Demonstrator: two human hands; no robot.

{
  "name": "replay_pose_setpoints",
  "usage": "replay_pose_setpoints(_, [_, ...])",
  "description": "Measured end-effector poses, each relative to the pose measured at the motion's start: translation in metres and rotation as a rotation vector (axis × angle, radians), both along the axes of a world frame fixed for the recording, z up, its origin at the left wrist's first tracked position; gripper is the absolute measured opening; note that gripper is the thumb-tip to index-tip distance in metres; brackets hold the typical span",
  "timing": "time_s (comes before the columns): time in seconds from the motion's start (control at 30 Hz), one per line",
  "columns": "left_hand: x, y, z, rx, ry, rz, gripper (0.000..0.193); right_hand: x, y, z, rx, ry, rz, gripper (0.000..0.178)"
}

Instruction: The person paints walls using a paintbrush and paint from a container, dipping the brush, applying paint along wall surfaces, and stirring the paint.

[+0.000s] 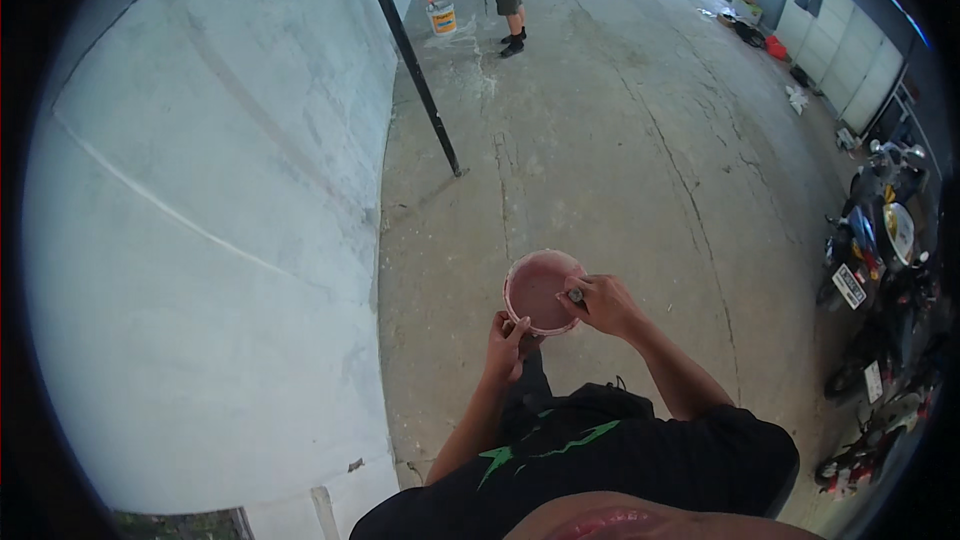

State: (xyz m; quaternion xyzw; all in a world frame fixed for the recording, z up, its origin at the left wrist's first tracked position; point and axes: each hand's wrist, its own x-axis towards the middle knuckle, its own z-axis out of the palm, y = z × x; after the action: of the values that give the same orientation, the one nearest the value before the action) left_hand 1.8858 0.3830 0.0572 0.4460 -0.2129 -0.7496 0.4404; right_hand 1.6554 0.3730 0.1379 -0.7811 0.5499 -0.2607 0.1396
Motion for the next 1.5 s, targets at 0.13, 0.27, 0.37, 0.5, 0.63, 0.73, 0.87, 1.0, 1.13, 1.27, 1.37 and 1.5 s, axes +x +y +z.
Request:
replay_pose_setpoints(0.13, [-0.016,-0.094,-0.006,-0.038,-0.018,-0.089,0.029,-0.013,-0.095,0.005,0.052,-0.082,-0.012,0.026])
replay_pose_setpoints(0.27, [-0.045,-0.206,-0.003,-0.091,-0.025,-0.225,0.028,-0.051,-0.196,0.013,0.14,-0.094,-0.127,0.023])
replay_pose_setpoints(0.37, [-0.081,-0.285,0.014,-0.111,0.008,-0.321,0.029,-0.091,-0.246,0.028,0.039,-0.273,-0.21,0.019])
replay_pose_setpoints(0.5, [-0.147,-0.378,0.03,-0.154,0.021,-0.485,0.034,-0.154,-0.296,0.05,-0.024,-0.336,-0.384,0.014])
replay_pose_setpoints(0.63, [-0.233,-0.462,0.017,-0.087,0.01,-0.533,0.036,-0.227,-0.351,0.053,-0.099,-0.253,-0.492,0.014])
replay_pose_setpoints(0.73, [-0.301,-0.527,0.008,-0.106,0.027,-0.553,0.035,-0.294,-0.406,0.044,-0.039,-0.128,-0.525,0.017])
replay_pose_setpoints(0.87, [-0.389,-0.604,0.001,-0.133,0.023,-0.535,0.035,-0.381,-0.488,0.036,0.063,-0.091,-0.501,0.024])
replay_pose_setpoints(1.0, [-0.458,-0.69,0.009,-0.094,0.009,-0.48,0.038,-0.462,-0.586,0.04,0.01,-0.112,-0.39,0.025])
replay_pose_setpoints(1.13, [-0.513,-0.767,0.014,-0.095,0.028,-0.374,0.037,-0.524,-0.682,0.038,-0.048,-0.165,-0.327,0.02])
replay_pose_setpoints(1.27, [-0.565,-0.858,0.016,-0.076,-0.016,-0.337,0.039,-0.587,-0.784,0.036,0.049,-0.163,-0.271,0.019])
replay_pose_setpoints(1.37, [-0.6,-0.928,0.004,-0.042,-0.014,-0.297,0.036,-0.632,-0.866,0.024,0.09,-0.162,-0.248,0.017])
replay_pose_setpoints(1.5, [-0.657,-1.028,-0.004,-0.004,-0.033,-0.336,0.035,-0.687,-0.968,0.023,0.095,-0.172,-0.218,0.016])
